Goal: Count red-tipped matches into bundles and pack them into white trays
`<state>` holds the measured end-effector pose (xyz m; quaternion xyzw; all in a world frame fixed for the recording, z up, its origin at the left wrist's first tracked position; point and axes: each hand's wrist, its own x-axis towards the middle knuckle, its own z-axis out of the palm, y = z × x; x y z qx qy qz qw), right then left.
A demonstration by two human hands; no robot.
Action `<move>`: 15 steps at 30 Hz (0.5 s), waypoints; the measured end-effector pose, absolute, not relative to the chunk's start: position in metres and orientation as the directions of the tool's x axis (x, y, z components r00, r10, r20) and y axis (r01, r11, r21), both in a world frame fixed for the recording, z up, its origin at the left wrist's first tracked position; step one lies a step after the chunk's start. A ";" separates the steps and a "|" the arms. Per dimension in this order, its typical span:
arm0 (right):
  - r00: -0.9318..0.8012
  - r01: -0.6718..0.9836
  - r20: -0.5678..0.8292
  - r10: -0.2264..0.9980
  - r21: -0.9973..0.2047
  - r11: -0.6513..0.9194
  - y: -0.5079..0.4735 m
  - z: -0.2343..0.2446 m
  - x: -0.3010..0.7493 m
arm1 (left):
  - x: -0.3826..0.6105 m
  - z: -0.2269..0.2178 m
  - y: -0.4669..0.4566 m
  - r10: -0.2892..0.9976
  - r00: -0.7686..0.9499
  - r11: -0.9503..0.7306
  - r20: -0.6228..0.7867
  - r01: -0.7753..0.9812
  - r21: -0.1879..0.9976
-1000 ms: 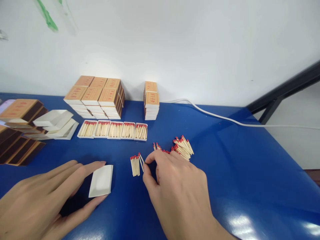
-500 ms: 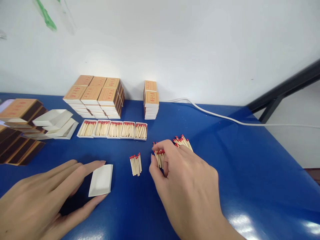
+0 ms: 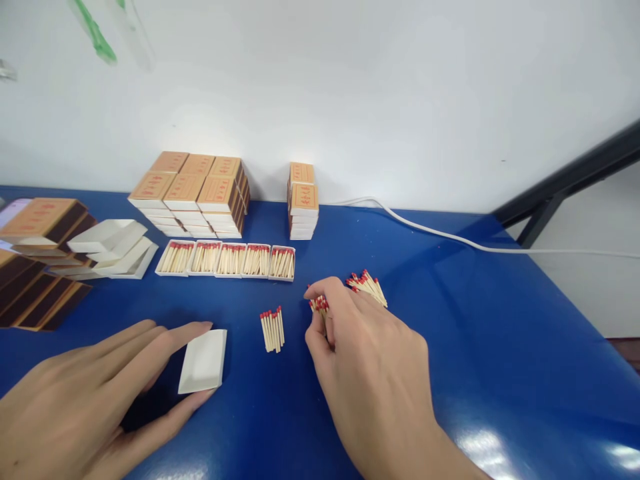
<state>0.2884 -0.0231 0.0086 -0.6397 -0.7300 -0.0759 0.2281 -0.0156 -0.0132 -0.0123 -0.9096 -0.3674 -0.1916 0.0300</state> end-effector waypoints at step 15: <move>-0.089 0.965 0.442 0.893 -0.185 0.188 -0.021 0.010 0.290 | -0.013 -0.012 -0.012 0.649 0.662 -0.732 0.376 0.678 0.069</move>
